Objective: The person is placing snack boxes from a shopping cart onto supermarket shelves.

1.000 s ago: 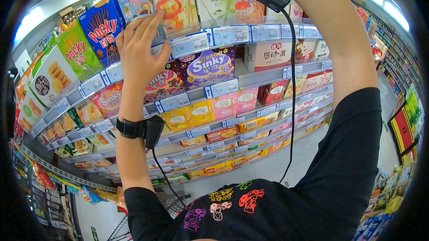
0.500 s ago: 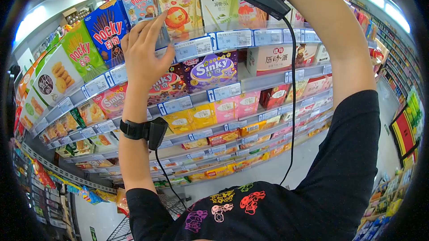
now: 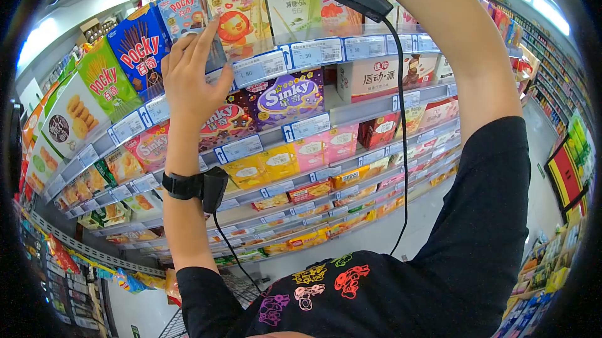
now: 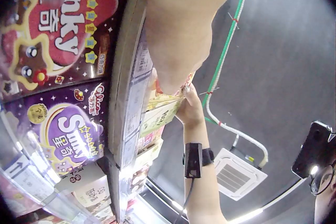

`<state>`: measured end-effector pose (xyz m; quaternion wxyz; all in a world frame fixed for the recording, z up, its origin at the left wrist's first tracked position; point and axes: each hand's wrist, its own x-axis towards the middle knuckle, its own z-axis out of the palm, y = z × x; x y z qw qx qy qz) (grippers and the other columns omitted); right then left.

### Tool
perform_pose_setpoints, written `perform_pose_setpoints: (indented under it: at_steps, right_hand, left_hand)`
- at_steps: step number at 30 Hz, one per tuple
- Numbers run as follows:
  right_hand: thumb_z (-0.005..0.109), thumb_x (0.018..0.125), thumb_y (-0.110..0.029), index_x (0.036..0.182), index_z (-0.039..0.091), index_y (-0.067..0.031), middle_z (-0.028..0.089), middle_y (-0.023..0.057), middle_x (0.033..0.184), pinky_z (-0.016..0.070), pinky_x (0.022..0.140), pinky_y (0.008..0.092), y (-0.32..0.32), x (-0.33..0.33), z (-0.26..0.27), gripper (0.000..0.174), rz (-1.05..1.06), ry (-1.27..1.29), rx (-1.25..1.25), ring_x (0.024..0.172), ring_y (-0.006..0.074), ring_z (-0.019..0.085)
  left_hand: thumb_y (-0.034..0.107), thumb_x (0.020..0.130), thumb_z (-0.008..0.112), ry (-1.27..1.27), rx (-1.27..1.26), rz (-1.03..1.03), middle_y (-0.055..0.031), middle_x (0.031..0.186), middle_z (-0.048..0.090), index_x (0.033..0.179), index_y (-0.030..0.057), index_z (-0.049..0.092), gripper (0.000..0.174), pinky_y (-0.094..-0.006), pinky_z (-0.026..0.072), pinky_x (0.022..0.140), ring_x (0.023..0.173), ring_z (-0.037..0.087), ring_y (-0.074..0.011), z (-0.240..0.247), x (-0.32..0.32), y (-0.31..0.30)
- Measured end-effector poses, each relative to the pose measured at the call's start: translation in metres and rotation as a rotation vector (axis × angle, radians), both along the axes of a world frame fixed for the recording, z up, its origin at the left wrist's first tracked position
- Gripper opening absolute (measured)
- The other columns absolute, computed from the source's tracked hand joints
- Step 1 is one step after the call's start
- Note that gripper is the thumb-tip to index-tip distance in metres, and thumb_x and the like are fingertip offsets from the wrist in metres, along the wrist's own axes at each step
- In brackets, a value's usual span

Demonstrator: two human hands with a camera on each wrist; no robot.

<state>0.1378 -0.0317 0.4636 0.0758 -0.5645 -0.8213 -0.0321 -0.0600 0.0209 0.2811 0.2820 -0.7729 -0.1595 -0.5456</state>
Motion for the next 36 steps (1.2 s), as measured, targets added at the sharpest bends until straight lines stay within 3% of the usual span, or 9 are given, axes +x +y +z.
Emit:
perform_pose_setpoints:
  at_steps: [10, 15, 19, 22, 28, 36]
  right_hand:
    - [0.069, 0.073, -0.038, 0.114, 0.054, -0.005, 0.059, 0.0097, 0.109, 0.0435, 0.083, 0.0291, 0.012, 0.018, -0.003, 0.055, 0.059, 0.037, 0.047, 0.097, 0.0186, 0.055]
    - [0.067, 0.073, -0.045, 0.118, 0.052, -0.005, 0.057, 0.0117, 0.113, 0.041, 0.088, 0.0307, 0.002, 0.018, -0.009, 0.062, 0.031, -0.069, 0.145, 0.102, 0.0206, 0.054]
    - [0.064, 0.074, -0.05, 0.12, 0.051, -0.0049, 0.055, 0.0134, 0.117, 0.039, 0.091, 0.0319, 0.006, 0.022, -0.011, 0.065, 0.045, -0.079, 0.167, 0.108, 0.0222, 0.051]
    - [0.061, 0.076, -0.051, 0.121, 0.049, -0.0044, 0.054, 0.0146, 0.12, 0.0381, 0.092, 0.032, -0.012, 0.011, -0.004, 0.066, 0.025, -0.07, 0.011, 0.111, 0.0239, 0.049]
    - [0.057, 0.079, -0.054, 0.117, 0.051, -0.0051, 0.056, 0.0161, 0.114, 0.0403, 0.089, 0.0348, 0.012, 0.016, -0.014, 0.062, 0.02, -0.151, 0.225, 0.107, 0.0267, 0.052]
    - [0.052, 0.082, -0.052, 0.113, 0.053, -0.005, 0.057, 0.0172, 0.111, 0.0415, 0.087, 0.0365, -0.004, 0.009, -0.013, 0.056, -0.013, -0.133, 0.249, 0.103, 0.0292, 0.053]
  left_hand:
    - [0.021, 0.065, 0.062, 0.019, 0.025, -0.019, -0.0006, 0.108, 0.061, 0.123, 0.0174, 0.052, 0.059, -0.0345, 0.0379, 0.081, 0.098, 0.052, -0.0207, 0.0, 0.0, -0.001]
    - [0.022, 0.065, 0.062, 0.03, 0.022, -0.008, -0.0003, 0.107, 0.062, 0.123, 0.0173, 0.052, 0.059, -0.0348, 0.0374, 0.081, 0.097, 0.052, -0.0203, 0.0, 0.001, -0.002]
    - [0.023, 0.065, 0.062, 0.026, 0.012, -0.016, -0.0033, 0.101, 0.063, 0.123, 0.0129, 0.051, 0.06, -0.0358, 0.0367, 0.08, 0.098, 0.053, -0.0207, 0.0, 0.002, -0.002]
    - [0.023, 0.066, 0.062, 0.011, -0.007, -0.015, -0.0059, 0.096, 0.063, 0.124, 0.009, 0.05, 0.061, -0.0365, 0.0365, 0.08, 0.098, 0.053, -0.0217, -0.001, 0.001, -0.004]
    - [0.023, 0.065, 0.063, 0.013, 0.039, -0.014, -0.0076, 0.096, 0.062, 0.121, 0.0066, 0.052, 0.059, -0.0375, 0.037, 0.08, 0.099, 0.052, -0.0239, -0.002, 0.001, 0.005]
    - [0.018, 0.066, 0.061, -0.021, 0.009, -0.056, -0.0105, 0.104, 0.06, 0.118, 0.0089, 0.054, 0.053, -0.0375, 0.0361, 0.088, 0.103, 0.051, -0.0269, -0.001, -0.002, 0.002]
